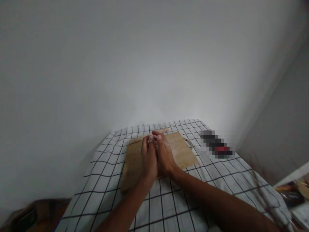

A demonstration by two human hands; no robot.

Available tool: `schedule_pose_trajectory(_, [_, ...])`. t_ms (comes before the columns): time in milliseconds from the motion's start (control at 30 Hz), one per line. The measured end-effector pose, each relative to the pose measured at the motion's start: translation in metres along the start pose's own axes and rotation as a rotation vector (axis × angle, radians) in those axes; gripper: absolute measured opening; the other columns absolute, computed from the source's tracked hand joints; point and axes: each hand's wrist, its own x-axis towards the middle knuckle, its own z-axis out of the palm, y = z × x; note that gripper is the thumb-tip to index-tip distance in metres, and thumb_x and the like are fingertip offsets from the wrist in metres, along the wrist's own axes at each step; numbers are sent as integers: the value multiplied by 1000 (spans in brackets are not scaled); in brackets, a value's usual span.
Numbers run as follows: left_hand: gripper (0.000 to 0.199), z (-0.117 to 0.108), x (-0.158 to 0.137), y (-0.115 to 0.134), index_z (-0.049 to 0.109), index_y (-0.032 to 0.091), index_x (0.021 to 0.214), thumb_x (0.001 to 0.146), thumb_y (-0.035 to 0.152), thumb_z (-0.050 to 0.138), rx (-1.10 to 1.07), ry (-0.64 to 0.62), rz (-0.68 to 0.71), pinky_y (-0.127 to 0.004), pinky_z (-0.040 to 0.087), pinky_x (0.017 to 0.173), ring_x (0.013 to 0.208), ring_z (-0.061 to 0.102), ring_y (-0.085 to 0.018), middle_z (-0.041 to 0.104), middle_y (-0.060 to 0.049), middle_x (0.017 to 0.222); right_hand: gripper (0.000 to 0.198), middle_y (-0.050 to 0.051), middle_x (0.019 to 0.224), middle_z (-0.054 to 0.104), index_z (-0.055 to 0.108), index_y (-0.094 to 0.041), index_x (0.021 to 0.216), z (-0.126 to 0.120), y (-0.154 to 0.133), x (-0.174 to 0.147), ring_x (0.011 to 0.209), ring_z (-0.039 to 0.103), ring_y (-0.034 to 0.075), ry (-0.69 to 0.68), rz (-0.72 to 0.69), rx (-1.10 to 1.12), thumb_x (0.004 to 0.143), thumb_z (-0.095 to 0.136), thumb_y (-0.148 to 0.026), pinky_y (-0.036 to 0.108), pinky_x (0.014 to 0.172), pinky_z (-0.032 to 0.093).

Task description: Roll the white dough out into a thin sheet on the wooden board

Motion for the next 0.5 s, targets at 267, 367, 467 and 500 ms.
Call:
schedule_pose_trajectory(267, [28,6,-1,14,61,21,108,80,25,65,42,-195,67,-29,51,88,103,65,-18,69,-5,111,53,6,109,71,66,-21,118,-19,14,14,103,65,21,-71,69,153,101,31,-56,37,96,48])
schedule_pose_trajectory(367, [25,4,-1,14,63,22,104,80,25,65,124,-187,42,-27,52,78,89,66,-17,70,-3,97,54,6,116,69,63,-22,125,-12,17,10,110,63,21,-54,53,172,101,31,-58,38,101,45])
schedule_pose_trajectory(467, [22,4,-2,12,63,22,99,81,34,65,169,-140,4,-29,53,72,81,66,-18,70,-3,89,57,7,132,62,55,-25,138,-7,15,6,122,57,22,-51,49,222,100,32,-61,39,106,43])
schedule_pose_trajectory(500, [23,4,-3,12,63,22,100,82,36,65,161,-124,5,-32,53,76,86,67,-20,70,-4,93,58,7,137,59,52,-26,141,-6,13,5,126,55,22,-56,45,226,100,32,-62,40,109,41])
